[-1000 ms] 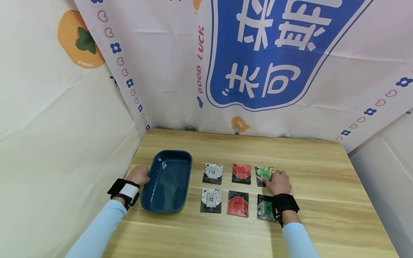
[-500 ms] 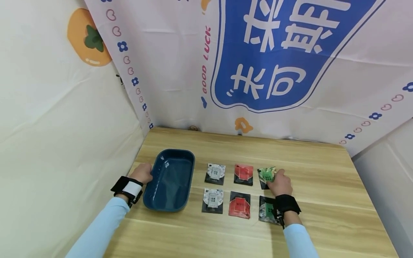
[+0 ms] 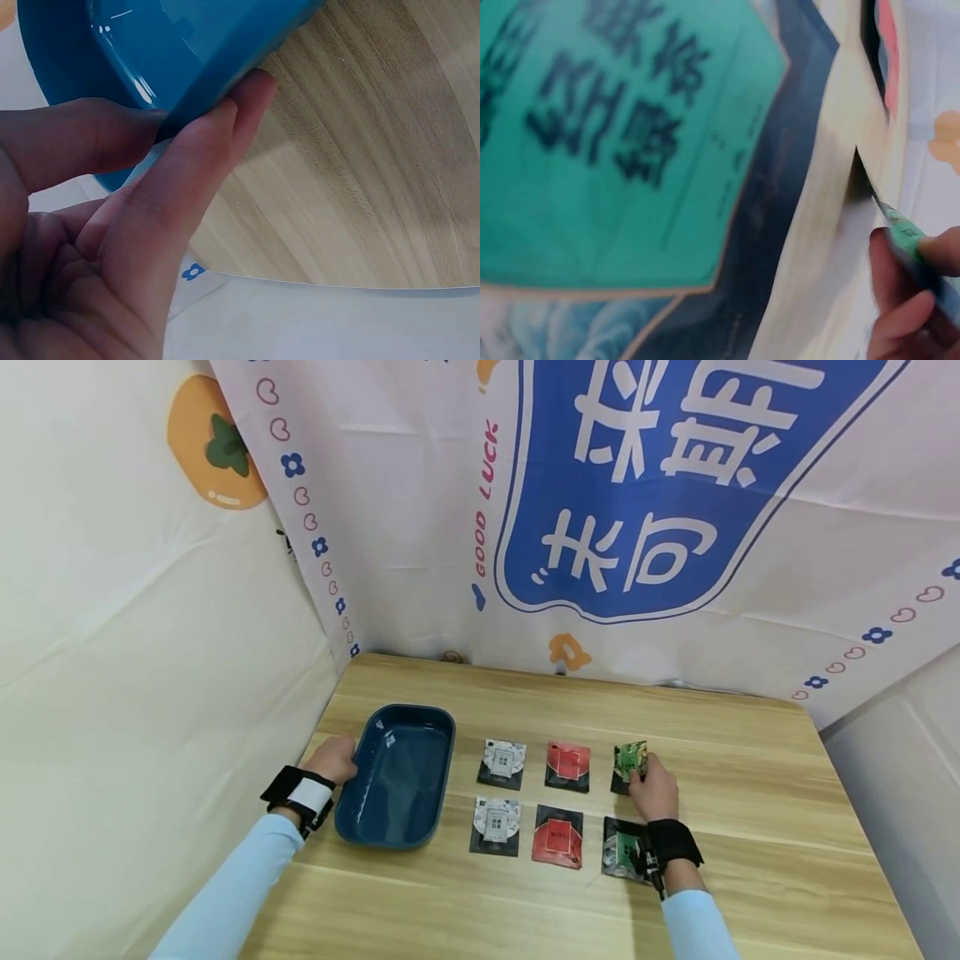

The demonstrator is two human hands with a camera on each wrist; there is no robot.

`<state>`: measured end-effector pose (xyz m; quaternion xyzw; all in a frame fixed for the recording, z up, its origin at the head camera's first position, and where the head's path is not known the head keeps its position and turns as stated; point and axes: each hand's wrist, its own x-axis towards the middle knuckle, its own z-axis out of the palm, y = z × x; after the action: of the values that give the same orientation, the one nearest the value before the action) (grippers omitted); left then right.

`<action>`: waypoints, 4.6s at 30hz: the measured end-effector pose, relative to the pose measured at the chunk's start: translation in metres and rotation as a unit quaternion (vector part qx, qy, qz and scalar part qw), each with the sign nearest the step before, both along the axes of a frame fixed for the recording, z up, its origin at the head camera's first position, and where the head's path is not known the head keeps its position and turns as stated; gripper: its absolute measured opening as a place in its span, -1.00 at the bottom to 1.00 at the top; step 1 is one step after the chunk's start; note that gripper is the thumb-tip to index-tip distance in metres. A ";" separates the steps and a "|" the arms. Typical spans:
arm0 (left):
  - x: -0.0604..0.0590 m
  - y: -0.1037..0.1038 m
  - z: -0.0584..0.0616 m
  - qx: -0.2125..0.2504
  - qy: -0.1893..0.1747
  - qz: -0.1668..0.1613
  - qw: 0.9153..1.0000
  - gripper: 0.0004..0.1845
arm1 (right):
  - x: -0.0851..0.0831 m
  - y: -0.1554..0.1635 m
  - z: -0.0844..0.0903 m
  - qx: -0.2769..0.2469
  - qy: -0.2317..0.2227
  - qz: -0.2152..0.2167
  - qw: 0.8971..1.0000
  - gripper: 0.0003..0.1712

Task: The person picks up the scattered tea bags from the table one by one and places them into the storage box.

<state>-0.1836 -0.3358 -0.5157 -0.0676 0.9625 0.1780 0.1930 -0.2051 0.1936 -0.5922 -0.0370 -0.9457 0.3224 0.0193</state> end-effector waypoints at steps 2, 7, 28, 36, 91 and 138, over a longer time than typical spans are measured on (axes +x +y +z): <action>0.001 -0.001 0.000 -0.001 0.002 -0.002 1.000 -0.77 | 0.001 -0.001 0.002 -0.021 0.003 -0.006 1.000 -0.44; 0.002 -0.001 0.001 -0.004 0.005 -0.005 1.000 -0.78 | 0.001 -0.006 0.008 -0.066 0.015 -0.022 0.997 -0.51; -0.001 0.000 0.001 -0.004 0.009 -0.002 1.000 -0.83 | 0.001 -0.024 0.017 -0.092 0.050 -0.045 0.993 -0.70; 0.001 0.002 0.002 0.000 0.003 0.006 1.000 -0.79 | -0.001 -0.032 0.020 -0.103 0.051 -0.037 0.993 -0.69; 0.005 -0.003 0.003 0.029 0.025 0.009 0.999 -0.65 | 0.002 -0.081 0.037 -0.150 0.059 0.019 0.987 -0.82; 0.006 -0.004 -0.001 0.035 0.022 0.005 0.999 -0.56 | 0.006 -0.116 0.036 -0.176 0.043 0.069 0.981 -0.69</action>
<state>-0.1778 -0.3394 -0.5170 -0.0614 0.9593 0.2139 0.1737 -0.1991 0.0774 -0.5560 0.0389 -0.8726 0.4860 0.0308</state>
